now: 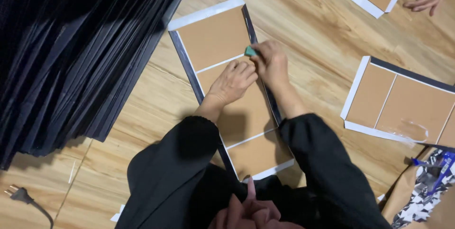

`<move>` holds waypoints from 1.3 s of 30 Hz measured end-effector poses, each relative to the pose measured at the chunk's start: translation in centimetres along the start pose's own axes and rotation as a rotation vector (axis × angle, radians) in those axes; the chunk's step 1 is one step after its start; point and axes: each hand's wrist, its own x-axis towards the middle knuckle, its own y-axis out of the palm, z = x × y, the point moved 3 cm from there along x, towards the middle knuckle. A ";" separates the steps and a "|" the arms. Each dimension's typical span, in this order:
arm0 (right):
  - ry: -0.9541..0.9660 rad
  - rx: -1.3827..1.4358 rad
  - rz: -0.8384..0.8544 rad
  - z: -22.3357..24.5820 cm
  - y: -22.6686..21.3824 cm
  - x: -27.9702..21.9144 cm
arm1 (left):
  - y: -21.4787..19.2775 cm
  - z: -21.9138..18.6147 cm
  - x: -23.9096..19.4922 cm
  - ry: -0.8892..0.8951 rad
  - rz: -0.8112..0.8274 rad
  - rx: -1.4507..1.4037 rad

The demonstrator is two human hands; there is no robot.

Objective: Assembling cardboard folders by inserting panels into frames and smoothing edges with a tool

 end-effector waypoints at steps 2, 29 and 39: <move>0.150 0.185 -0.010 -0.8 0.3 2.1 | 0.6 0.0 -0.2 0.000 -0.016 -0.027; 0.203 -0.208 0.101 -3.9 3.2 7.9 | -0.6 0.2 0.5 0.010 0.089 -0.009; 0.210 -0.194 0.028 -4.9 1.4 6.0 | 0.0 0.2 0.2 0.012 0.001 -0.018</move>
